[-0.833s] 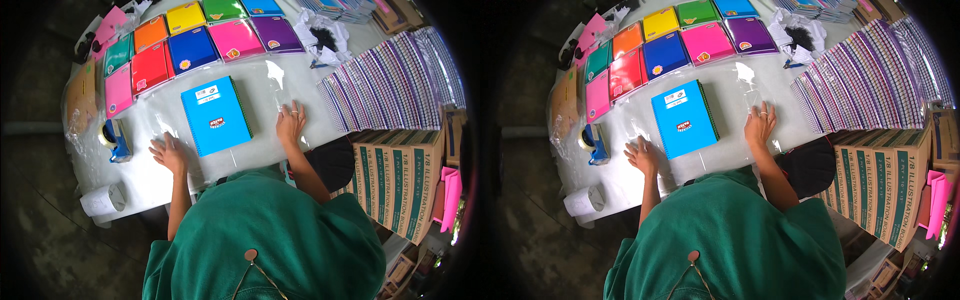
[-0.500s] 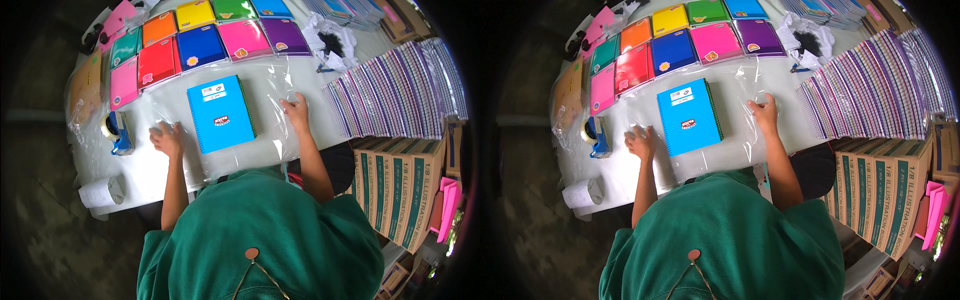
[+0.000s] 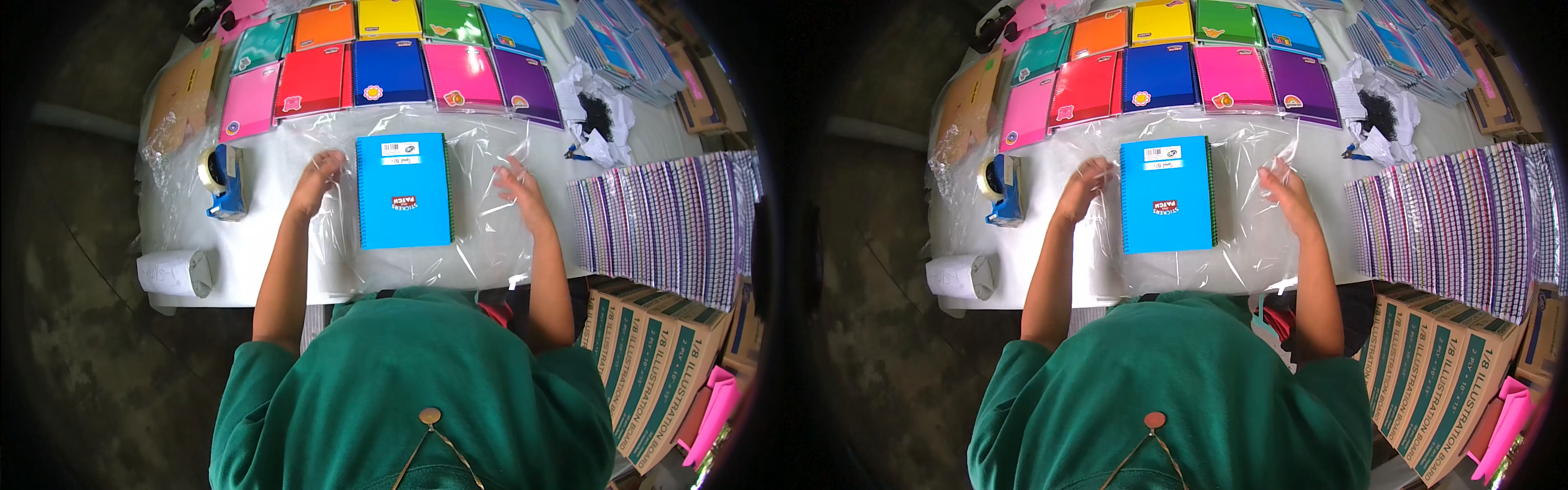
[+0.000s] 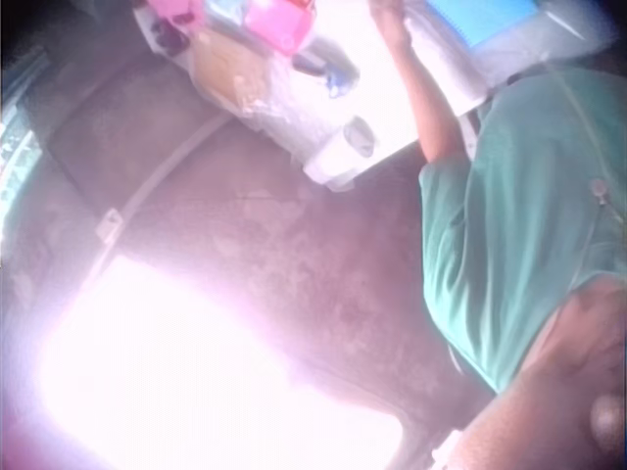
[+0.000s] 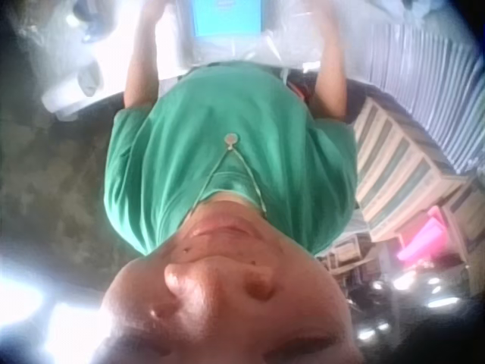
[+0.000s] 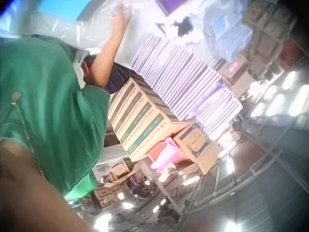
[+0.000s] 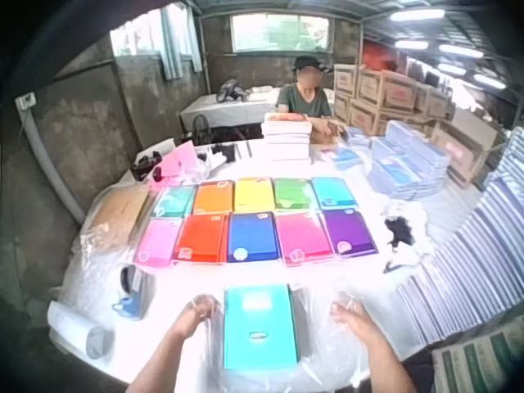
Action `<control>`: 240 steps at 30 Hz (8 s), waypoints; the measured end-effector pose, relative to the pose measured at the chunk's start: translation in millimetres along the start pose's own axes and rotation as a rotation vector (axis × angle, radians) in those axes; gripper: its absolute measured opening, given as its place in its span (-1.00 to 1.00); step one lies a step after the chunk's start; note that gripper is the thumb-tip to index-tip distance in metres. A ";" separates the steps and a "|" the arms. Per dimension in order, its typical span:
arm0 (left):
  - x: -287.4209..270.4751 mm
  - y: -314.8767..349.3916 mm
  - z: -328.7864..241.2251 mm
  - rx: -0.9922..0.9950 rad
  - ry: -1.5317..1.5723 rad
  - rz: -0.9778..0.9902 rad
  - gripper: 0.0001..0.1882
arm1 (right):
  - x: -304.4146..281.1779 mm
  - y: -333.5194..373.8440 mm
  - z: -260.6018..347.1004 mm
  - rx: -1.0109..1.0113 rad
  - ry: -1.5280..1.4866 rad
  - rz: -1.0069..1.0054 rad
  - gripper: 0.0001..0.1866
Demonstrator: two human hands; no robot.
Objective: The person places a stack of notebooks into a plastic bag, folds the edges of the bag, and secures them with adhesive tape before placing the packaged stack onto a larger pile.
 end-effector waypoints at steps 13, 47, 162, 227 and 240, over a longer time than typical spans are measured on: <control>-2.9 3.7 -62.6 0.157 0.253 0.261 -0.16 | 10.7 -69.2 36.9 -0.108 -0.371 0.066 -0.32; 46.5 -2.5 -78.2 0.971 -0.745 -0.374 -0.28 | 173.6 29.1 5.9 -0.597 0.836 0.137 -0.71; 79.8 51.2 -64.9 -0.027 -1.195 -0.034 -0.48 | 167.0 -13.8 48.1 -0.399 0.989 0.615 -0.03; 102.1 124.2 -141.7 0.726 -0.721 -0.108 -0.85 | 162.8 60.1 98.6 -1.255 0.926 0.017 -0.65; 83.5 164.2 -58.0 1.168 -0.540 -0.273 -0.76 | 158.0 56.3 93.1 -1.287 0.606 -0.157 -0.77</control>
Point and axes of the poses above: each hand's wrist, its own y-axis away from the middle knuckle, its own x-axis out of the palm, z = x × y, the point moved 2 cm from there along -y, towards the middle knuckle, and after that the axes turned 12 degrees about -x, right-handed, at the moved point
